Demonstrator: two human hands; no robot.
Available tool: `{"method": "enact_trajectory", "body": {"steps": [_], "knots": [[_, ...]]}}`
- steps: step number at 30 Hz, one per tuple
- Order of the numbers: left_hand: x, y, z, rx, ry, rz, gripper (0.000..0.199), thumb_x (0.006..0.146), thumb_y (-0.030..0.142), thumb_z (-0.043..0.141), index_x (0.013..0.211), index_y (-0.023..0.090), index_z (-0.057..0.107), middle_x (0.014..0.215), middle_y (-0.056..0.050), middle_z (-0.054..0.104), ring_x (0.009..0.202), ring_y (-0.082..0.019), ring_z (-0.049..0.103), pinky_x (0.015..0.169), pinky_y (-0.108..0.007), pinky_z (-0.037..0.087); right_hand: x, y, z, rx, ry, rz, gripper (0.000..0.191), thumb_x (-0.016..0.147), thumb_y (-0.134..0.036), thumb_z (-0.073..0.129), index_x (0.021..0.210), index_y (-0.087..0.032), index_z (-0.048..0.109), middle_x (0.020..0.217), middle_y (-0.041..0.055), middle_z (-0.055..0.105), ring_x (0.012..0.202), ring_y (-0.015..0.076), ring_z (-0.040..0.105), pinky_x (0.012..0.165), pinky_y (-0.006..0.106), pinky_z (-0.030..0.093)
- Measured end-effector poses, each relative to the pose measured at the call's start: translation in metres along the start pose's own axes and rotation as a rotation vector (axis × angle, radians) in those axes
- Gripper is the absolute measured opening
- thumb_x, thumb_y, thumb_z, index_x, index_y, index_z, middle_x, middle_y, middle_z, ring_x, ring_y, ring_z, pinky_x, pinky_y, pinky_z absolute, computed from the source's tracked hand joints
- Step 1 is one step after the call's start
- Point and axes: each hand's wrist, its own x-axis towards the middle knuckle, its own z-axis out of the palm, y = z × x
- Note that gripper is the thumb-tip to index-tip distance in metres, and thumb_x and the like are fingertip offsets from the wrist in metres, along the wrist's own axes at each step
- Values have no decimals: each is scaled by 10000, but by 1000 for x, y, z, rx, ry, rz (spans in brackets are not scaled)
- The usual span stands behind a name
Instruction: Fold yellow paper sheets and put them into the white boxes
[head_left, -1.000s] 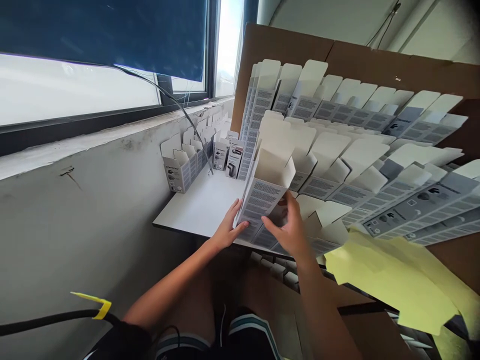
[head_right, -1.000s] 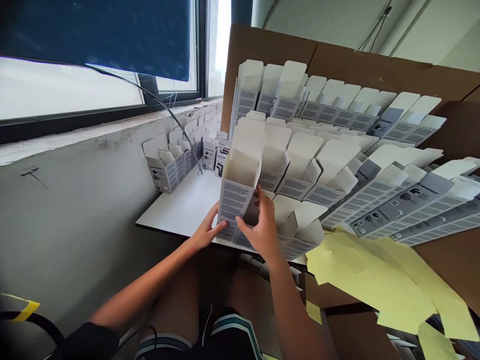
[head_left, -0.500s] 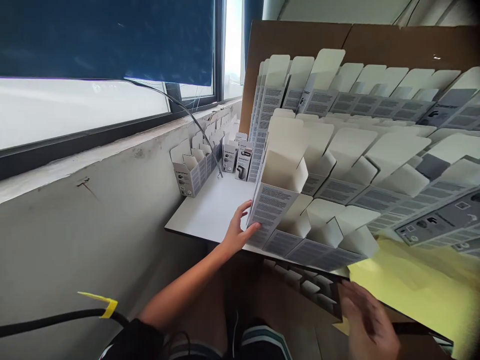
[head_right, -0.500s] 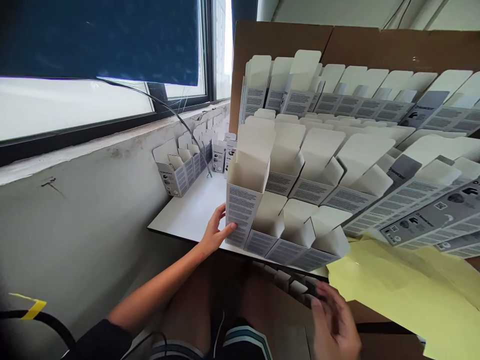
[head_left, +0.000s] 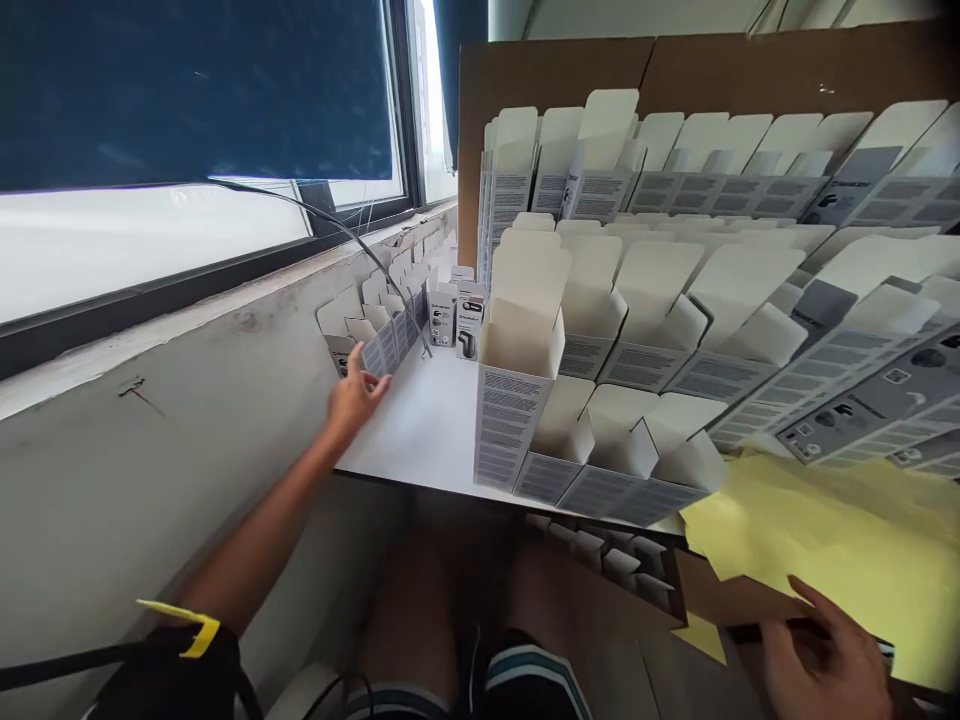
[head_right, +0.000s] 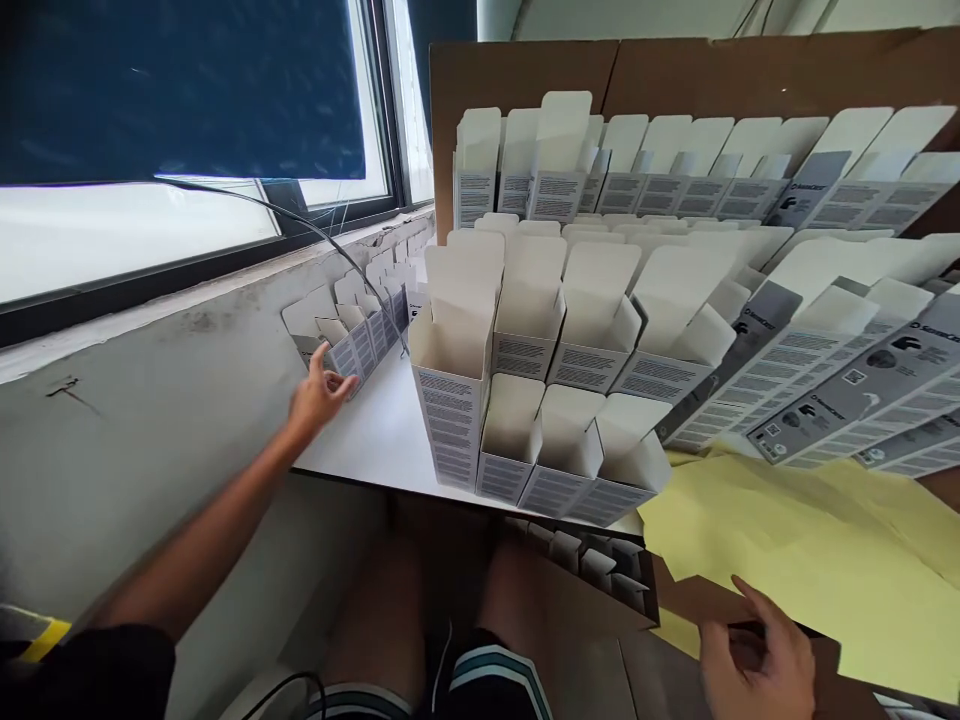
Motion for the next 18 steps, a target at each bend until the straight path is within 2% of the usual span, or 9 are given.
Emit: {"method": "enact_trajectory", "body": {"steps": [2, 4, 6, 9, 11, 13, 15, 18], "knots": [[25, -9, -19, 172, -12, -73, 690, 852, 383, 695, 1457, 184, 429, 844, -89, 716, 829, -295, 672, 763, -395, 470, 17, 28, 1, -217, -99, -236, 584, 735, -431, 598, 1285, -242, 643, 1465, 180, 496, 1382, 480, 443, 1161, 674, 309], [40, -13, -30, 301, -38, -112, 531, 832, 389, 723, 1301, 186, 581, 823, -101, 713, 863, -329, 677, 762, -402, 462, 34, 56, 7, -316, -146, -346, 668, 704, -480, 593, 1331, -249, 614, 1545, 196, 400, 1410, 504, 395, 1125, 677, 334], [48, -13, -34, 386, -50, -118, 519, 846, 422, 705, 1295, 194, 581, 861, -103, 721, 879, -330, 680, 750, -387, 460, 47, 82, 15, -370, -199, -351, 785, 649, -542, 633, 1384, -273, 577, 1563, 224, 357, 1390, 557, 382, 1010, 734, 380], [55, -10, -33, 469, -75, -89, 652, 866, 466, 668, 1438, 235, 455, 950, -88, 734, 886, -301, 682, 725, -345, 456, 58, 109, 25, -408, -254, -355, 847, 617, -602, 674, 1413, -342, 551, 1544, 230, 377, 1380, 591, 364, 904, 780, 378], [61, -8, -32, 518, -119, -71, 575, 859, 437, 670, 1378, 240, 520, 979, -92, 739, 895, -294, 680, 713, -325, 449, 59, 118, 29, -425, -248, -381, 789, 658, -609, 659, 1404, -375, 559, 1543, 211, 396, 1386, 587, 359, 882, 776, 381], [66, -6, -34, 562, -157, -56, 385, 873, 387, 643, 1220, 221, 627, 1007, -106, 739, 917, -296, 677, 713, -317, 443, 58, 122, 30, -446, -216, -407, 721, 732, -581, 607, 1418, -367, 554, 1559, 200, 388, 1400, 571, 354, 896, 754, 395], [68, -3, -38, 594, -182, -35, 266, 893, 366, 606, 1095, 206, 670, 1020, -116, 738, 933, -299, 675, 712, -316, 439, 54, 120, 31, -455, -159, -459, 656, 813, -513, 537, 1444, -332, 538, 1574, 191, 374, 1409, 534, 372, 973, 714, 398], [57, 5, -45, 619, -211, 9, 239, 889, 383, 608, 1019, 195, 676, 998, -123, 740, 928, -308, 679, 686, -315, 428, 48, 109, 32, -434, -69, -582, 586, 886, -381, 470, 1463, -293, 524, 1570, 169, 390, 1386, 468, 447, 1105, 627, 368]]}}
